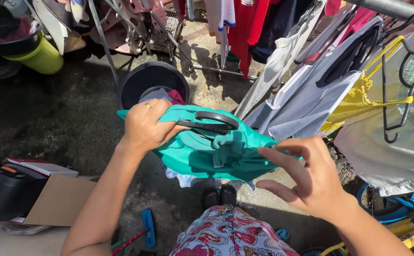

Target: Hanging wet laundry from a basin onto a drying rack using hangers

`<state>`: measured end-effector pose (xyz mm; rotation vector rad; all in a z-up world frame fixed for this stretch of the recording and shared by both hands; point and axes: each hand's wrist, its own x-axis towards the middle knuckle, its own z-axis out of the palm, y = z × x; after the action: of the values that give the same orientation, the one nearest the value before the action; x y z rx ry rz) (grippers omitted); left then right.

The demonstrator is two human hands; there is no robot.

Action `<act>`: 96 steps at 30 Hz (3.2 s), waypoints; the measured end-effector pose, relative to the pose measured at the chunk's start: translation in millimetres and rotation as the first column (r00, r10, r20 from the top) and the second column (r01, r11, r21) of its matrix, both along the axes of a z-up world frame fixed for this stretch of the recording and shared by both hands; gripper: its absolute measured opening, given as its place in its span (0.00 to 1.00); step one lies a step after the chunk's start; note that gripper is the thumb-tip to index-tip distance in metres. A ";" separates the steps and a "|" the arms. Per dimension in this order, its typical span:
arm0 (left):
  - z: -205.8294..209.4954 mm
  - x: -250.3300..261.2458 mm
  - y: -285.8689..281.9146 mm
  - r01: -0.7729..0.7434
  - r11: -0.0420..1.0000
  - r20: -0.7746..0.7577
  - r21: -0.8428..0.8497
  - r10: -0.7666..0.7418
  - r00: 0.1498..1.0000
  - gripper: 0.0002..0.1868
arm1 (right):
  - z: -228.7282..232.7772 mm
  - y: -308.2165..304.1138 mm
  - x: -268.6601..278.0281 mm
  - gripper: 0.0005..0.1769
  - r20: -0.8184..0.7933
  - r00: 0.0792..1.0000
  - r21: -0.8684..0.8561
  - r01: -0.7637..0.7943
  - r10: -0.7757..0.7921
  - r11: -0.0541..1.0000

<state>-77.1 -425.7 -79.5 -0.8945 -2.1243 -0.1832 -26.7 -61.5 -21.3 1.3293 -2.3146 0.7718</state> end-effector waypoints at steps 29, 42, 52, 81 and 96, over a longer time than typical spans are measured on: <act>-35.7 -67.9 -20.1 -0.290 0.541 0.594 0.790 -0.554 0.584 0.25 | -86.5 -136.6 -68.9 0.24 0.792 0.595 -0.317 0.593 -0.137 0.740; -49.9 -208.7 39.0 -0.052 0.559 0.549 0.828 -0.788 0.278 0.25 | -107.1 -227.4 -167.9 0.25 0.598 0.619 -0.477 0.785 -0.509 0.394; -22.0 -285.7 92.1 -0.118 0.636 0.639 0.763 -0.769 -0.013 0.50 | -95.1 -208.3 -247.3 0.23 0.479 0.634 -0.596 0.743 -0.607 0.305; -65.3 -298.5 93.8 -0.199 0.753 0.776 0.627 -0.626 0.079 0.37 | -130.3 -215.4 -246.3 0.33 0.537 0.471 -0.265 0.882 -0.700 0.390; -198.9 -171.1 -34.7 -0.403 0.695 0.796 0.596 -0.578 0.181 0.17 | -203.3 -323.4 -157.8 0.22 0.216 0.672 -0.148 0.739 -0.708 0.657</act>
<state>-248.3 -460.5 -278.5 -0.3087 -2.6336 -2.1505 -184.5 -384.9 -224.5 0.1645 -2.4628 0.8106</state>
